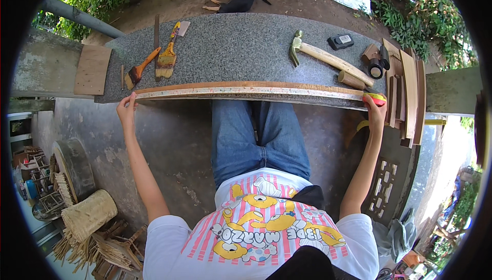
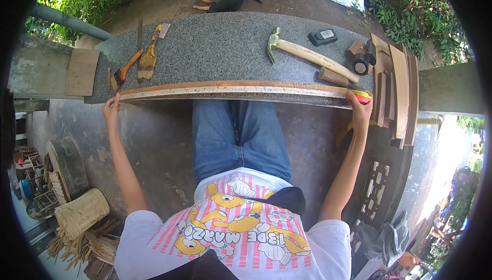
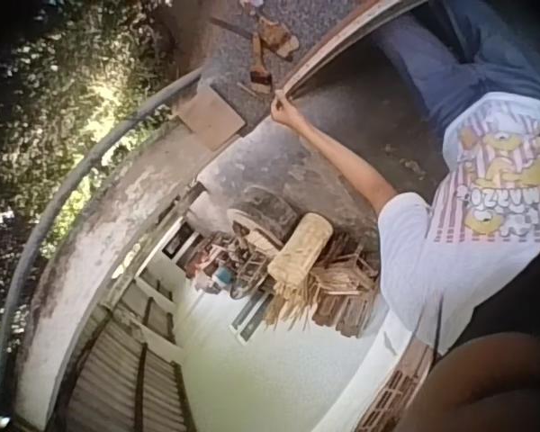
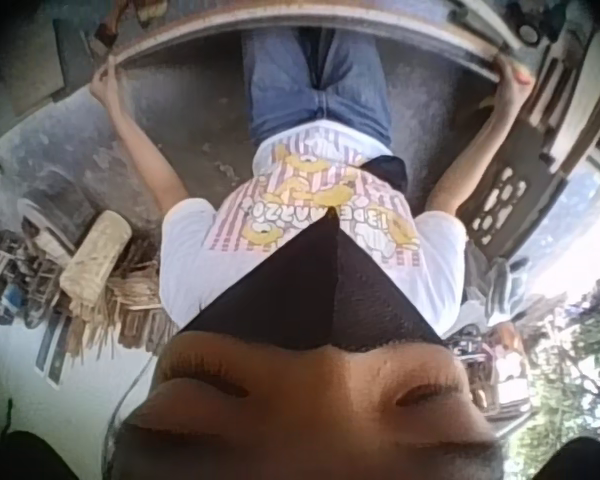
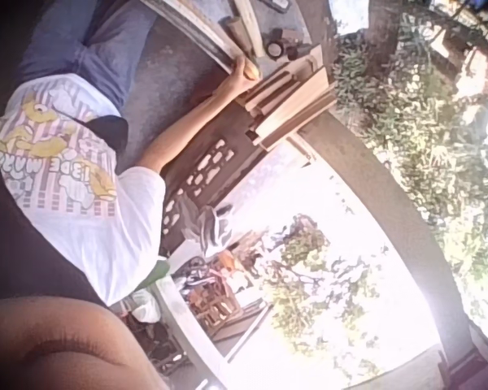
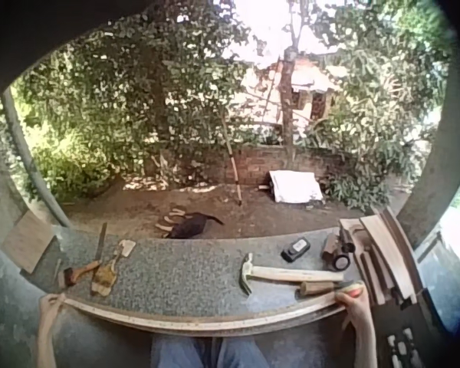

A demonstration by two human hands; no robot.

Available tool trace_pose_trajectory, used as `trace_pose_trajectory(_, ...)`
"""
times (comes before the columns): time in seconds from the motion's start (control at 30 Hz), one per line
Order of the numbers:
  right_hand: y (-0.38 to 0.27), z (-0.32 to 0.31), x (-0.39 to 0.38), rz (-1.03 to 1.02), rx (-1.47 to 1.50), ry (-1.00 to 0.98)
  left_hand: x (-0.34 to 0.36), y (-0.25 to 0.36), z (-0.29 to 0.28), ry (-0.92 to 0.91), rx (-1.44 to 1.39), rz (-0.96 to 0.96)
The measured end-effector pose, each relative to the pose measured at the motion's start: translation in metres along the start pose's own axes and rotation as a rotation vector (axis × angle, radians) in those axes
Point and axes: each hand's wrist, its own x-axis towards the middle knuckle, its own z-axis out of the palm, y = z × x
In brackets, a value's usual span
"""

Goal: Measure a piece of wood and smooth it with a file.

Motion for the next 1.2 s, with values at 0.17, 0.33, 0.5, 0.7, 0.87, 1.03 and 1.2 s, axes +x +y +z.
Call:
trace_pose_trajectory(0.17,-0.017,0.001,-0.006,0.025,-0.024,-0.045,0.016,-0.007,0.005,0.015,-0.025,0.039)
trace_pose_trajectory(0.33,-0.037,0.008,-0.024,0.004,0.056,-0.019,0.014,-0.019,0.0,0.105,-0.103,0.024)
trace_pose_trajectory(0.5,-0.08,0.003,-0.042,-0.098,0.133,-0.113,0.021,-0.015,-0.019,0.165,-0.402,-0.168)
trace_pose_trajectory(0.7,-0.126,0.018,-0.001,-0.109,0.375,-0.288,0.049,0.024,-0.06,0.086,-0.904,-0.137)
trace_pose_trajectory(0.87,-0.118,0.083,0.077,-0.273,0.174,-0.365,0.061,0.052,-0.06,0.118,-1.0,-0.18)
trace_pose_trajectory(1.03,-0.079,0.182,0.108,-0.516,-0.151,-0.41,0.009,0.057,0.006,0.066,-0.64,-0.037)
trace_pose_trajectory(1.2,-0.073,0.296,0.057,0.117,0.364,-0.377,-0.06,0.055,0.069,-0.053,-0.168,0.388)
